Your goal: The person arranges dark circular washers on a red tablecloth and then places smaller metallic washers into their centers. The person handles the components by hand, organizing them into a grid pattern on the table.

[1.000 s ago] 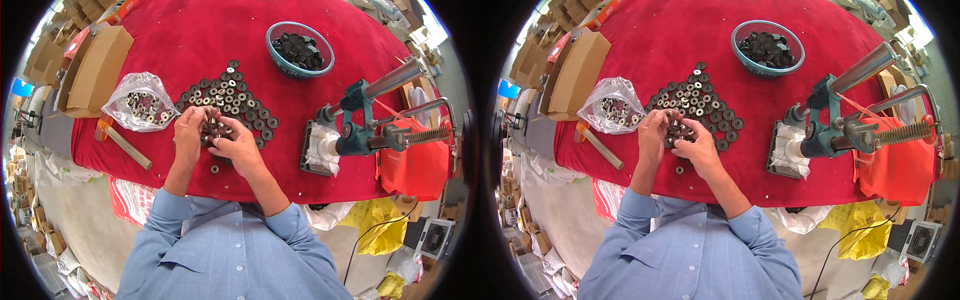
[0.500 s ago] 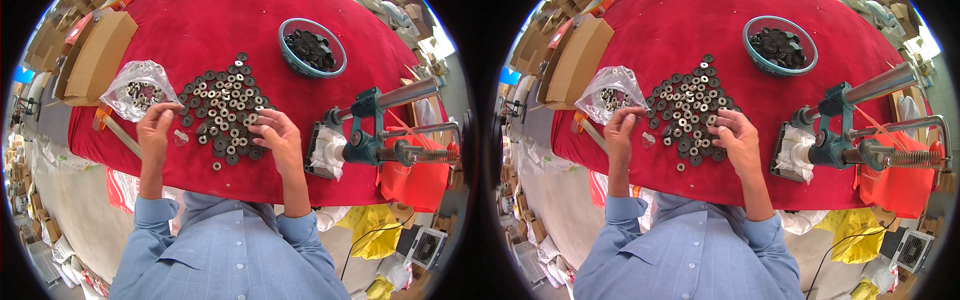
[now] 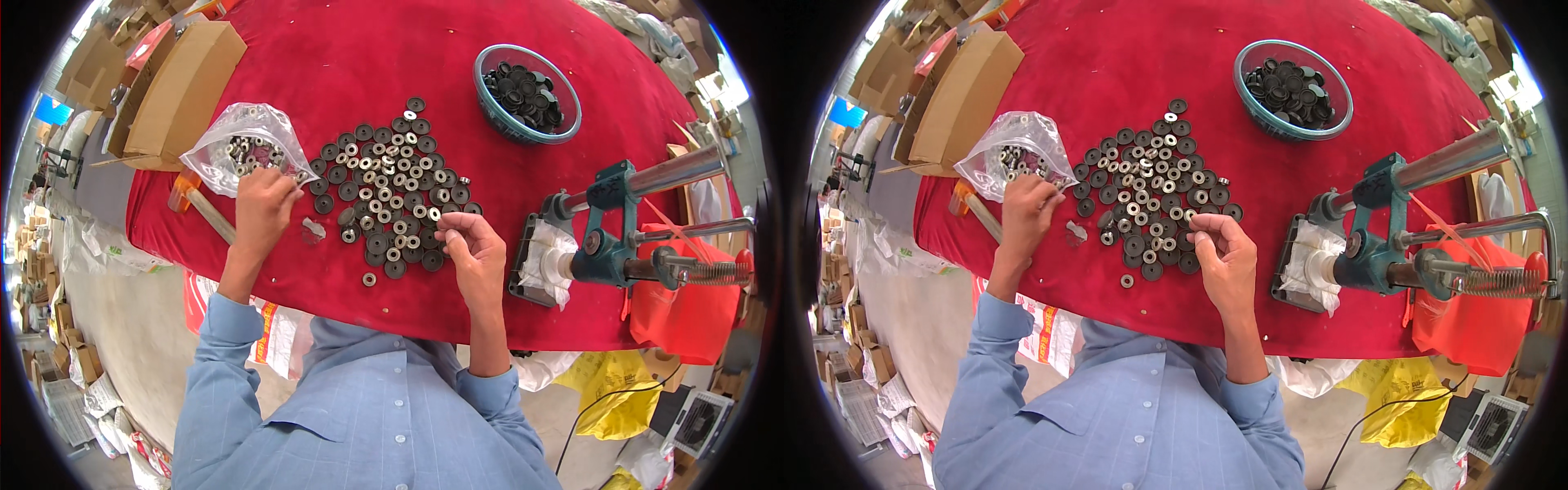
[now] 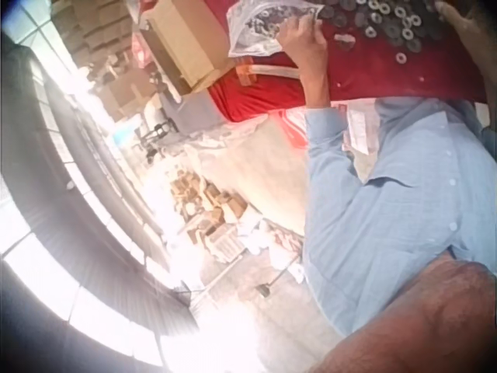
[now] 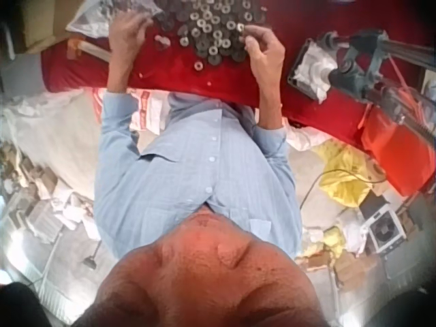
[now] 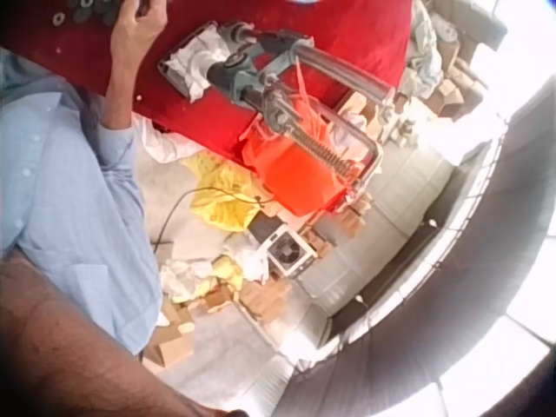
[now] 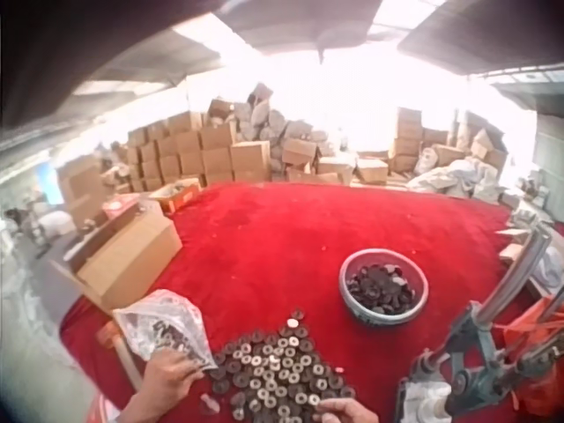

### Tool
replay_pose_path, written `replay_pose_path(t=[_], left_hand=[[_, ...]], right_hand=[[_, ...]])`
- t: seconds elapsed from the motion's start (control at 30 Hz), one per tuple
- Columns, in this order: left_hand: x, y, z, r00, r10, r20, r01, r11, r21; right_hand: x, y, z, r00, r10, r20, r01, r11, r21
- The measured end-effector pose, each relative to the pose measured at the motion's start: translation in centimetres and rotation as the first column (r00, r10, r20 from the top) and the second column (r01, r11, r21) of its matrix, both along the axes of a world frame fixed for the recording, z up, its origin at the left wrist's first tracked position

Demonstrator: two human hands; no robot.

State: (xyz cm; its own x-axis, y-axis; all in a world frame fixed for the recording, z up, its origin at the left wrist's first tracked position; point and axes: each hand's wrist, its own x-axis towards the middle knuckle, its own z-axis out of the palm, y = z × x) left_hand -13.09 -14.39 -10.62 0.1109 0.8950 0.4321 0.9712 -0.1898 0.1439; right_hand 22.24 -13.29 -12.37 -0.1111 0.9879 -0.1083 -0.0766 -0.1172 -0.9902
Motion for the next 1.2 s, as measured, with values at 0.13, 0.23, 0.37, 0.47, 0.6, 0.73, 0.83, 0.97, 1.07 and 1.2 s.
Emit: replay_pose_path(t=[0.13, 0.23, 0.37, 0.47, 0.6, 0.73, 0.83, 0.97, 1.07, 1.2], left_hand=[[-2.2, -0.7, 6.1, 0.974, 0.064, 0.219, -0.101, 0.981, 0.164], [-1.7, -1.6, 8.8, 0.981, 0.133, 0.144, -0.161, 0.966, 0.201], [-1.3, -2.7, 7.2, 0.988, 0.150, 0.038, -0.154, 0.963, 0.221], [-0.9, -3.4, 6.1, 0.987, 0.157, 0.043, -0.161, 0.905, 0.394], [2.5, -5.1, 4.7, 0.960, 0.169, 0.223, -0.259, 0.836, 0.483], [8.7, -8.2, 0.4, 0.896, 0.003, 0.444, -0.059, 0.992, 0.111], [12.4, -10.1, -2.7, 0.862, 0.010, 0.507, 0.014, 0.999, -0.045], [13.8, -10.4, -4.6, 0.857, 0.015, 0.516, 0.035, 0.995, -0.088], [13.6, -10.4, -5.6, 0.853, 0.010, 0.521, 0.038, 0.996, -0.080], [13.4, -10.1, -5.6, 0.848, -0.038, 0.529, 0.040, 0.999, 0.007]], right_hand=[[0.3, 0.0, -0.5, 0.999, -0.004, -0.037, 0.004, 1.000, 0.015], [0.6, 0.5, -0.6, 0.999, -0.021, -0.030, 0.022, 1.000, 0.021], [1.2, 1.8, -0.1, 0.997, -0.077, -0.016, 0.077, 0.997, 0.025], [2.2, 4.0, -0.3, 0.984, -0.122, 0.128, 0.108, 0.987, 0.115], [2.3, 6.9, -1.2, 0.848, -0.176, 0.500, 0.030, 0.958, 0.285], [1.1, 8.8, -2.1, 0.714, -0.177, 0.678, -0.095, 0.934, 0.344], [0.2, 9.7, -2.8, 0.609, -0.232, 0.759, -0.173, 0.894, 0.412], [0.2, 10.1, -3.0, 0.641, -0.243, 0.728, -0.152, 0.889, 0.431], [0.8, 9.2, -2.1, 0.713, -0.258, 0.652, -0.091, 0.888, 0.452], [2.3, 3.3, -0.1, 0.754, -0.240, 0.611, -0.137, 0.853, 0.504]])
